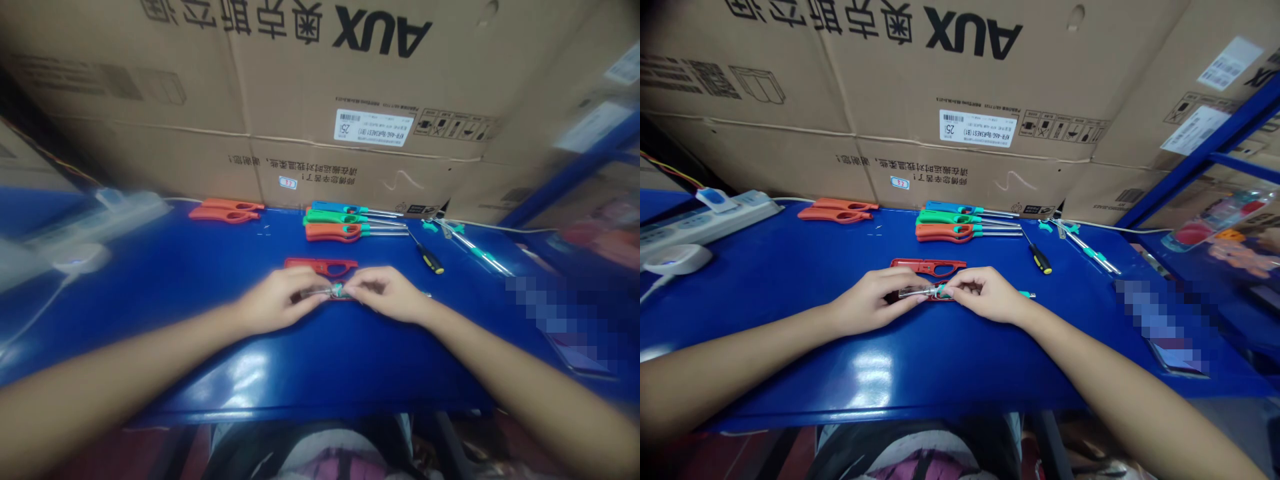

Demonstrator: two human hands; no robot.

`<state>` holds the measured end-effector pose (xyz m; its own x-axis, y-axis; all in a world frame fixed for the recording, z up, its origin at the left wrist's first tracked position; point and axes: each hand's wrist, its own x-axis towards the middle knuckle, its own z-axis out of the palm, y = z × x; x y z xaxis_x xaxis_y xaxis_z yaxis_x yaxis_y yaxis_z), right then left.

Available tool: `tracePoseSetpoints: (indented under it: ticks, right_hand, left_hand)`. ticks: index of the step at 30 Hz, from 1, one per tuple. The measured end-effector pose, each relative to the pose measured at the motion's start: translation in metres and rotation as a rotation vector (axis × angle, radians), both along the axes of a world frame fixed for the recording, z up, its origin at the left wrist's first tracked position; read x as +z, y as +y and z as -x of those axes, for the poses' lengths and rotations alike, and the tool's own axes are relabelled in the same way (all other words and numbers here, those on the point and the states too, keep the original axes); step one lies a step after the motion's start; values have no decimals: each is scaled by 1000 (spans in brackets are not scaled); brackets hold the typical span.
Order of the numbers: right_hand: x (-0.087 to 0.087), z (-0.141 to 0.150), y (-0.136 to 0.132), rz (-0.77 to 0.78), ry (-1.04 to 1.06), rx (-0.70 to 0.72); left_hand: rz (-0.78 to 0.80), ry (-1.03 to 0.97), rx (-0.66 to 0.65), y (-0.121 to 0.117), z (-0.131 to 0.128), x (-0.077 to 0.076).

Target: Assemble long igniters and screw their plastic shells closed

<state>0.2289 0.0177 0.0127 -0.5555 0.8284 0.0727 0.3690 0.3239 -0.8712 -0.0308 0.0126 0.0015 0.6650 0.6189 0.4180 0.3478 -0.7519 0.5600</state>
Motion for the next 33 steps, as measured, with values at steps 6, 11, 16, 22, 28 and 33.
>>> tracePoseSetpoints:
  ticks: [6,11,16,22,28,33]
  right_hand:
    - [-2,-1,1,-54,-34,7]
    - [-3,0,1,-100,-45,5]
    - [-4,1,0,-114,-46,-8]
    - [-4,2,-1,-115,-44,-12]
    - [-5,4,-1,-123,-46,-8]
    - [-5,4,-3,-122,-41,-15]
  left_hand:
    - [-15,-17,-12,0,-1,0]
    - [-31,-30,-12,1,0,-3]
    - [-33,-25,-3,1,-1,-3]
    - [-33,-33,-12,1,0,-3]
    - [-8,-31,-17,2,1,-4]
    - [1,-34,-11,1,0,-4]
